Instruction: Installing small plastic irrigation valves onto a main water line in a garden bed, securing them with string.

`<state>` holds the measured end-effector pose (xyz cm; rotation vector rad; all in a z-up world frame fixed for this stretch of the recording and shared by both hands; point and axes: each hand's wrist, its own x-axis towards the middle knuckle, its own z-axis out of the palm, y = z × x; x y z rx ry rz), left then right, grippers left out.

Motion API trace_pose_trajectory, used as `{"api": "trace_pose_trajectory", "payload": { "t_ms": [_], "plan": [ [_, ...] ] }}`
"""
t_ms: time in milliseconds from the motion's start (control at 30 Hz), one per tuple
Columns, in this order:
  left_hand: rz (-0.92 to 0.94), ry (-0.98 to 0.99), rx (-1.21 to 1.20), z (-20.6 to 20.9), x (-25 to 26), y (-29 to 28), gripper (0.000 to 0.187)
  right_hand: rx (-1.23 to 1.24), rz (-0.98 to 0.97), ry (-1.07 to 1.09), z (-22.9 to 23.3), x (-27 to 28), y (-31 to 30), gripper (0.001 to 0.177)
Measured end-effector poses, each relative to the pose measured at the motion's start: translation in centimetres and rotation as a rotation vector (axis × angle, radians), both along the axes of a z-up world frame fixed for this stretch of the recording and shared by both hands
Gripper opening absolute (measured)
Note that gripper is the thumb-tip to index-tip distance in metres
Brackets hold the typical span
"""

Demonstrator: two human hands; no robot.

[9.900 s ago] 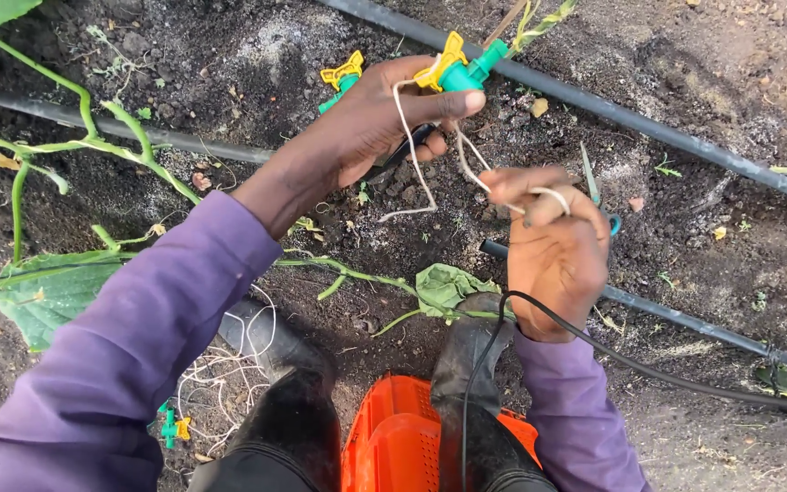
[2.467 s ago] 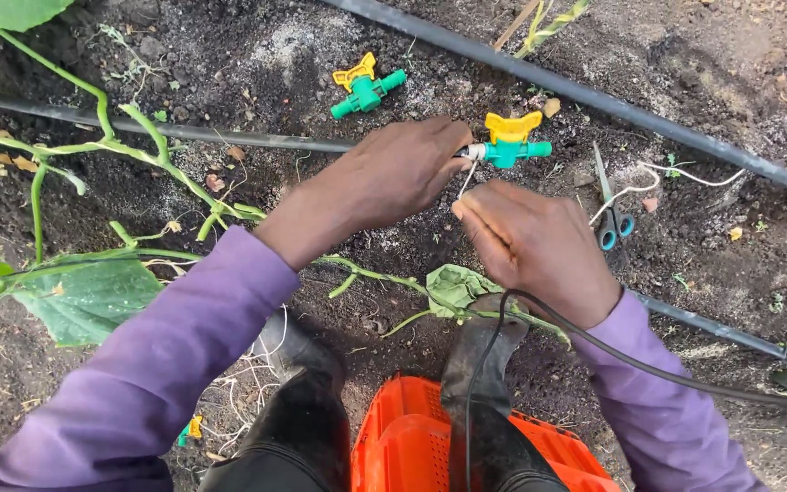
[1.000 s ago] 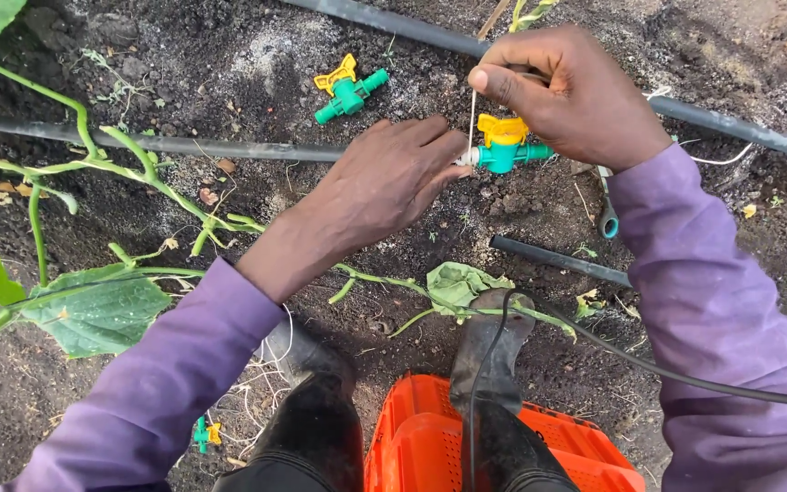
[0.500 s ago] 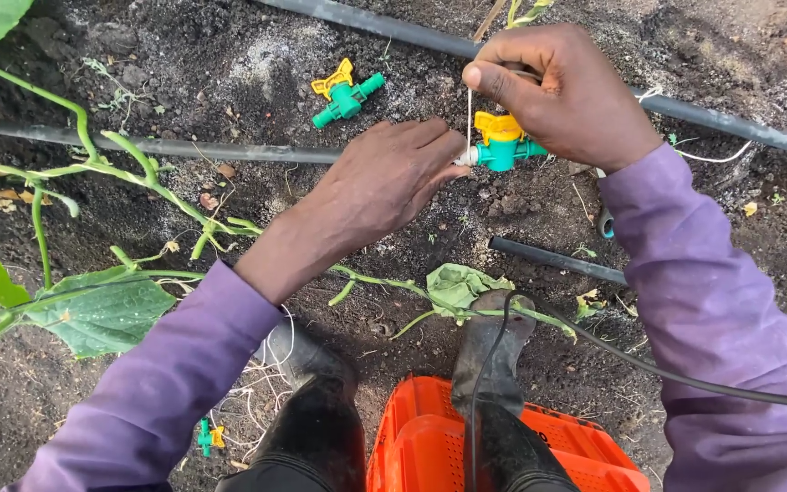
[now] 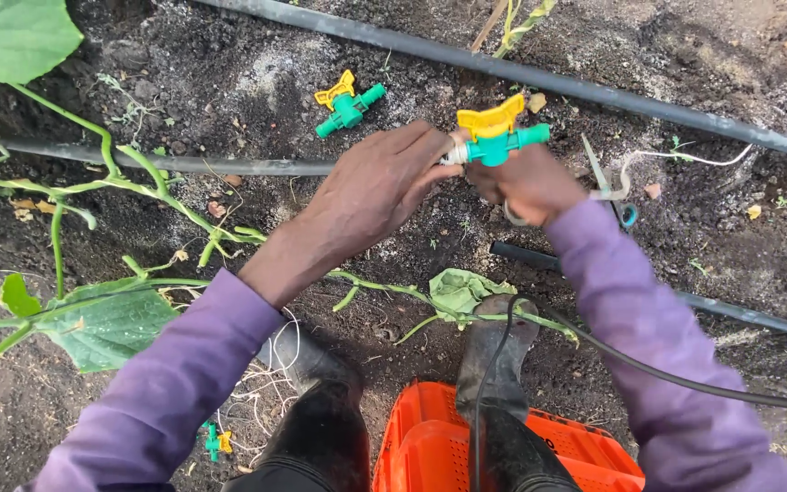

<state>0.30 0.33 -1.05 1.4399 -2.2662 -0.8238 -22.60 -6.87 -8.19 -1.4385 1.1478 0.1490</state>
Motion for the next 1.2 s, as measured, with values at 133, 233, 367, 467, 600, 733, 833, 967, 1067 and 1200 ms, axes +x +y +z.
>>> {"api": "trace_pose_trajectory", "payload": {
  "t_ms": [133,233,367,467,600,733,833,967,1067,1200],
  "plan": [
    [0.062,0.107,-0.092,0.6,-0.3,-0.1,0.029,0.088,-0.32,-0.399,6.4,0.6,5.2,0.031],
    [0.044,0.078,-0.109,0.7,-0.7,-0.3,0.029,-0.291,-0.273,-0.391,8.7,0.7,6.9,0.035],
    [0.055,0.038,-0.068,1.1,-0.7,-0.5,0.03,-0.388,-0.275,-0.371,11.5,1.8,7.1,0.032],
    [0.074,0.034,-0.039,0.7,-0.5,-0.4,0.031,-0.537,-0.211,-0.318,12.4,2.4,7.6,0.031],
    [0.075,0.004,0.013,0.3,-0.8,-0.5,0.031,-0.655,-0.199,-0.289,13.8,2.7,8.0,0.024],
    [0.1,-0.025,0.034,-0.5,-1.0,-0.2,0.028,-0.692,-0.204,-0.337,15.2,2.4,7.6,0.022],
    [0.111,0.037,0.012,-0.7,-1.3,-0.3,0.014,-0.796,-0.103,-0.376,16.0,2.4,6.7,0.03],
    [0.144,-0.015,0.028,-1.6,-1.8,-0.3,0.021,-0.704,-0.226,-0.498,15.9,2.5,5.7,0.032],
    [0.141,-0.115,0.051,-3.1,-2.3,-0.2,0.016,-0.552,-0.352,-0.666,15.4,2.7,4.9,0.032],
    [0.132,-0.171,0.047,-3.2,-2.7,0.1,0.011,-0.179,-0.523,-0.858,15.0,3.9,3.1,0.035]
  ]
}}
